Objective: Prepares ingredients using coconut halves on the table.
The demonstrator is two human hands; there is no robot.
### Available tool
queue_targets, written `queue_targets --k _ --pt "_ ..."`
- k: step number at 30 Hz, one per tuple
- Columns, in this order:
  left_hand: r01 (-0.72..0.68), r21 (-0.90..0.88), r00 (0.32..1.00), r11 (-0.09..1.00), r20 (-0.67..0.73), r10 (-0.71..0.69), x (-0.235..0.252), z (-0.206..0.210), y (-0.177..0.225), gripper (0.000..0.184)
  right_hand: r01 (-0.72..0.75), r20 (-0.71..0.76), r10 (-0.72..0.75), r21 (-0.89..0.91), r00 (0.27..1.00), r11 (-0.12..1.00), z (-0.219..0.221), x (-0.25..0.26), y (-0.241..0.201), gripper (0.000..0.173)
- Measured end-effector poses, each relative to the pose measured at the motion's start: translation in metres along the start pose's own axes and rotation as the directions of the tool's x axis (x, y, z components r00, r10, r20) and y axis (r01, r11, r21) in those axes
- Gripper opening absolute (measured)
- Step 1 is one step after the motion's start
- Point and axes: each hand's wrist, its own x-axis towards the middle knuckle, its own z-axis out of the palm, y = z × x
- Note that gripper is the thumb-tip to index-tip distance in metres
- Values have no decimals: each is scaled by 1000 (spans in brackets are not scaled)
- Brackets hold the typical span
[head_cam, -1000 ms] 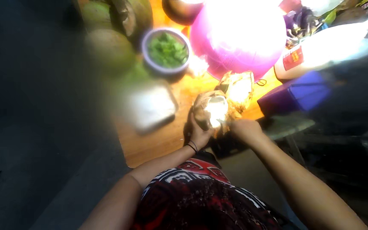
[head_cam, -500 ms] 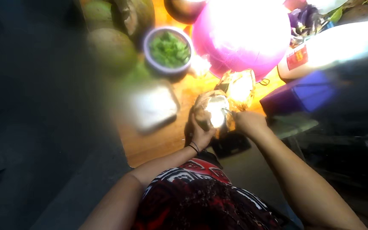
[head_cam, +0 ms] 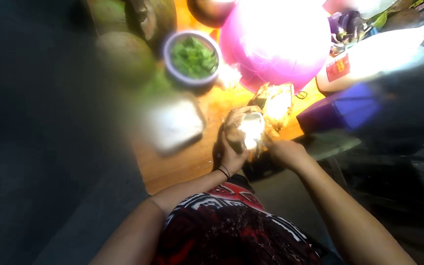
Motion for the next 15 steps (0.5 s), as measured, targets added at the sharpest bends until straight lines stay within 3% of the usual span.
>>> queue_targets --k 3,7,12,15 --pt "25 3 1000 1000 11 -25 2 0 1 121 -1 26 2 -36 1000 999 -9 1 -1 27" --pt "42 -19 999 999 -16 -42 0 -1 2 120 -30 -79 31 14 996 999 -8 9 4 29" --pt "79 62 997 995 -3 -79 -10 -1 5 117 30 40 -30 -1 999 1000 3 8 10 32" --pt "26 -9 999 1000 -40 -27 0 4 -3 119 27 -54 -26 16 998 1000 -7 19 16 29"
